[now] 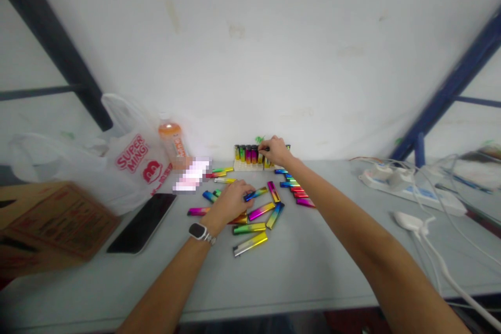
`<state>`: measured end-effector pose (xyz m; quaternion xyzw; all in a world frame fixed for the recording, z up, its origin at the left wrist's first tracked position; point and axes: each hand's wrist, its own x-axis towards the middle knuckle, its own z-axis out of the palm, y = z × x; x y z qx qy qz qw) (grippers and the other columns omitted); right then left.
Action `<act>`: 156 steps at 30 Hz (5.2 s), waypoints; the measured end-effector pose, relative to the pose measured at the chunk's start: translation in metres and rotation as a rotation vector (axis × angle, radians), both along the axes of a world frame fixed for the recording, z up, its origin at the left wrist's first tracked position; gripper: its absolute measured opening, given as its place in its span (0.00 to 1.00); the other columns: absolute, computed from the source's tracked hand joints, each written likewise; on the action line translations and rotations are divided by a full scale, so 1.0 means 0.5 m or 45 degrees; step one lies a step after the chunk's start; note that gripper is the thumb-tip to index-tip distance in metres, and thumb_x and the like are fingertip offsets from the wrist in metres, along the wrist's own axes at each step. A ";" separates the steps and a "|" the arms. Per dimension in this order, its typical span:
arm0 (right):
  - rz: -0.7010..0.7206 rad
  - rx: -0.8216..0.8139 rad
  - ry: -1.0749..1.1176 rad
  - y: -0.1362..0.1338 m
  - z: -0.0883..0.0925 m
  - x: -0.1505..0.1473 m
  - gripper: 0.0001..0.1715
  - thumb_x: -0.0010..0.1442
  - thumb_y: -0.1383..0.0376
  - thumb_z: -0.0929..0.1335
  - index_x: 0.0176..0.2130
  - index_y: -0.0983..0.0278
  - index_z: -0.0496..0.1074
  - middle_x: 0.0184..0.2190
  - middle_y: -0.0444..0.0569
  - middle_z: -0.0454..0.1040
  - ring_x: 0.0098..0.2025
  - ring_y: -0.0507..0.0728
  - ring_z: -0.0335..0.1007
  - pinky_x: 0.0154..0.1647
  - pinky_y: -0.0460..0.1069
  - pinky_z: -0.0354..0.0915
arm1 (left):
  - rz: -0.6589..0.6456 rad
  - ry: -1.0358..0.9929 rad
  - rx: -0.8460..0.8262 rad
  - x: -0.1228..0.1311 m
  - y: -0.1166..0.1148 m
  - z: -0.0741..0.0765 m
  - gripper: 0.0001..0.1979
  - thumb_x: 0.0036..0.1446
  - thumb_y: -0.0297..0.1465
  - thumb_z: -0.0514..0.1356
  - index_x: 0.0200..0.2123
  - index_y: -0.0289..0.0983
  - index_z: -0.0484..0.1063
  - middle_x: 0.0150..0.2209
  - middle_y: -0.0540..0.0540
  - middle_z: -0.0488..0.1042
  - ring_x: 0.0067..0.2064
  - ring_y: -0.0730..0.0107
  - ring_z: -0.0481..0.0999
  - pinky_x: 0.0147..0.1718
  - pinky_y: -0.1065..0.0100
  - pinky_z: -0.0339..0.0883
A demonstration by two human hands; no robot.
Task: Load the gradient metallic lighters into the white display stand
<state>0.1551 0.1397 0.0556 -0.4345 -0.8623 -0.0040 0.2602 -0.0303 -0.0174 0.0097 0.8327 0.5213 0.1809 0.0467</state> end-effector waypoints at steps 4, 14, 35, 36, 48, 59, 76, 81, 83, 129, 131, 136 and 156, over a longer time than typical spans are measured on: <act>-0.033 0.050 -0.037 -0.001 -0.008 -0.005 0.10 0.60 0.64 0.69 0.40 0.59 0.81 0.38 0.51 0.78 0.45 0.62 0.64 0.48 0.55 0.57 | 0.032 -0.096 0.001 -0.002 0.005 -0.002 0.13 0.57 0.27 0.59 0.44 0.37 0.78 0.38 0.42 0.79 0.43 0.59 0.75 0.47 0.61 0.66; -0.228 0.229 0.192 -0.089 -0.031 -0.023 0.26 0.63 0.53 0.65 0.57 0.60 0.72 0.46 0.58 0.66 0.50 0.65 0.59 0.52 0.59 0.56 | 0.051 -0.742 -0.003 -0.009 0.006 -0.004 0.12 0.60 0.35 0.59 0.42 0.36 0.79 0.36 0.44 0.81 0.35 0.64 0.76 0.39 0.65 0.69; 0.459 -1.056 1.310 -0.322 -0.060 -0.052 0.18 0.58 0.50 0.65 0.31 0.62 0.68 0.24 0.43 0.70 0.24 0.51 0.63 0.24 0.46 0.59 | 0.002 -1.060 0.068 0.025 -0.020 0.017 0.14 0.57 0.41 0.62 0.32 0.35 0.75 0.24 0.51 0.68 0.28 0.72 0.65 0.29 0.70 0.61; 0.444 -1.054 1.340 -0.324 -0.059 -0.056 0.20 0.59 0.48 0.64 0.32 0.62 0.68 0.23 0.42 0.68 0.22 0.51 0.60 0.22 0.46 0.57 | 0.012 -0.994 0.096 0.028 -0.024 0.019 0.13 0.56 0.41 0.62 0.32 0.35 0.75 0.24 0.51 0.67 0.28 0.72 0.65 0.29 0.70 0.60; -0.110 -0.603 1.325 -0.303 -0.082 -0.048 0.25 0.59 0.55 0.60 0.15 0.60 0.58 0.12 0.41 0.53 0.18 0.51 0.51 0.21 0.48 0.48 | -0.027 -0.835 0.173 0.009 -0.030 0.032 0.10 0.60 0.35 0.58 0.42 0.37 0.74 0.32 0.48 0.73 0.32 0.71 0.69 0.32 0.69 0.64; -0.007 -0.718 1.408 -0.319 -0.074 -0.059 0.21 0.58 0.54 0.61 0.18 0.60 0.58 0.15 0.41 0.54 0.19 0.51 0.50 0.21 0.48 0.50 | -0.121 -0.675 0.063 0.013 -0.031 0.021 0.07 0.58 0.33 0.60 0.37 0.37 0.74 0.34 0.47 0.75 0.37 0.68 0.72 0.36 0.68 0.65; 0.129 -0.761 1.506 -0.294 -0.095 -0.065 0.24 0.57 0.46 0.67 0.40 0.57 0.56 0.20 0.32 0.60 0.15 0.46 0.51 0.15 0.41 0.49 | -0.156 -0.182 -0.067 0.017 -0.030 -0.001 0.07 0.55 0.34 0.64 0.35 0.36 0.77 0.35 0.44 0.77 0.40 0.61 0.74 0.40 0.65 0.64; 0.078 -0.395 1.199 -0.250 -0.088 -0.045 0.19 0.61 0.47 0.64 0.37 0.61 0.67 0.31 0.44 0.70 0.29 0.52 0.69 0.28 0.47 0.65 | -0.087 -0.131 -0.045 0.002 -0.025 0.005 0.05 0.55 0.30 0.63 0.35 0.36 0.75 0.36 0.44 0.77 0.41 0.61 0.74 0.42 0.64 0.64; 0.054 -0.196 0.966 -0.224 -0.077 -0.035 0.18 0.63 0.52 0.64 0.35 0.62 0.73 0.32 0.48 0.72 0.35 0.55 0.70 0.36 0.49 0.66 | -0.090 -0.129 -0.039 -0.001 -0.023 0.005 0.04 0.56 0.30 0.63 0.35 0.36 0.75 0.37 0.44 0.77 0.41 0.61 0.74 0.42 0.64 0.64; -0.238 0.200 -0.233 -0.112 -0.021 -0.005 0.24 0.67 0.54 0.61 0.58 0.54 0.72 0.43 0.58 0.64 0.48 0.65 0.55 0.48 0.58 0.51 | 0.115 -0.857 0.071 -0.003 0.005 -0.008 0.06 0.60 0.32 0.59 0.41 0.39 0.68 0.38 0.46 0.77 0.41 0.64 0.76 0.44 0.62 0.69; -0.256 0.192 -0.258 -0.118 -0.025 -0.002 0.26 0.67 0.54 0.61 0.60 0.54 0.69 0.44 0.58 0.65 0.48 0.65 0.55 0.48 0.58 0.51 | 0.112 -0.886 0.081 -0.002 0.003 -0.007 0.07 0.60 0.33 0.59 0.42 0.39 0.68 0.39 0.46 0.77 0.41 0.64 0.77 0.44 0.62 0.69; -0.257 0.192 -0.100 -0.148 -0.034 -0.013 0.32 0.65 0.54 0.62 0.66 0.58 0.60 0.48 0.58 0.66 0.50 0.65 0.57 0.51 0.58 0.53 | 0.100 -0.947 0.057 -0.001 -0.001 -0.005 0.08 0.62 0.35 0.57 0.42 0.38 0.67 0.38 0.45 0.78 0.40 0.65 0.77 0.41 0.63 0.69; 0.212 -0.841 1.767 -0.304 -0.084 -0.068 0.20 0.55 0.48 0.67 0.37 0.60 0.67 0.17 0.35 0.56 0.16 0.48 0.50 0.17 0.44 0.53 | 0.219 -0.974 0.191 -0.007 -0.011 0.021 0.10 0.59 0.39 0.58 0.33 0.38 0.69 0.33 0.48 0.76 0.35 0.68 0.75 0.38 0.65 0.69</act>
